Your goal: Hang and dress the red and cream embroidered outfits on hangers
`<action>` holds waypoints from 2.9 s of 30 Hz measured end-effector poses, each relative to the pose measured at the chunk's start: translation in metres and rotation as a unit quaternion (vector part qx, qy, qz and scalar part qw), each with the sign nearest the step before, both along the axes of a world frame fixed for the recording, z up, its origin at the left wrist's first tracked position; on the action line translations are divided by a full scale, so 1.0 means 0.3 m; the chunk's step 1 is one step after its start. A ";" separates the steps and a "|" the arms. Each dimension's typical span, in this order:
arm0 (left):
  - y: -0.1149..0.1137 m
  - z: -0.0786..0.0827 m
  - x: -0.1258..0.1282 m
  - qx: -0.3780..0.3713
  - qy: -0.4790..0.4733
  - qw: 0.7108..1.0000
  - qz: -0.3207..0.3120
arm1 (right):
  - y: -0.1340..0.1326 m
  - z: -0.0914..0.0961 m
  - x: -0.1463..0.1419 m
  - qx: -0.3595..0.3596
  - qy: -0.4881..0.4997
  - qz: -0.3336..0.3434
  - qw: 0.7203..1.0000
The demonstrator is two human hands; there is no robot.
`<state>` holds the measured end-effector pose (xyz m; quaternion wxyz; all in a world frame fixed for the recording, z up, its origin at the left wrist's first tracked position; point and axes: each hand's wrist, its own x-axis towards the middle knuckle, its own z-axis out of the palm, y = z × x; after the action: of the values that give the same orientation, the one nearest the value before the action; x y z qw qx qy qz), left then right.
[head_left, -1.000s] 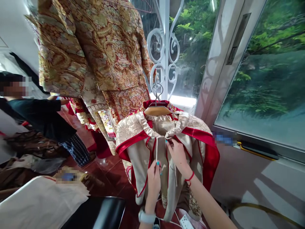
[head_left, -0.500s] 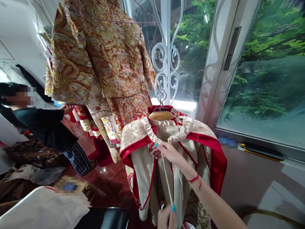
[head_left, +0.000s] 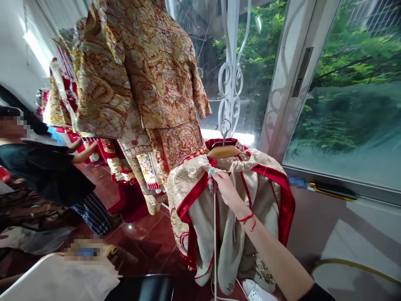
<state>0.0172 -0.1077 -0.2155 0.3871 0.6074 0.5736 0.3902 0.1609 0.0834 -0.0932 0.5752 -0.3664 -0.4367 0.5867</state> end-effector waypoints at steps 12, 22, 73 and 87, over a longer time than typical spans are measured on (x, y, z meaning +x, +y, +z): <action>0.410 0.419 0.161 0.189 -0.057 0.980 0.032 | -0.124 -0.049 0.210 0.096 -0.252 0.011 0.963; 0.569 0.243 0.501 0.141 -0.093 0.977 0.128 | 0.035 -0.072 0.435 0.130 -0.354 -0.023 0.926; 0.437 0.383 0.224 0.288 0.085 0.953 -0.042 | 0.002 0.078 0.428 0.413 -0.393 0.136 0.811; 0.634 0.523 0.285 0.063 -0.145 0.957 -0.245 | -0.052 0.104 0.448 0.724 -0.516 -0.180 0.421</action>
<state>0.1027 0.0825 -0.0586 0.5108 0.6890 0.3193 0.4030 0.2953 0.0677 -0.0621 0.3875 -0.1192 -0.8396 -0.3615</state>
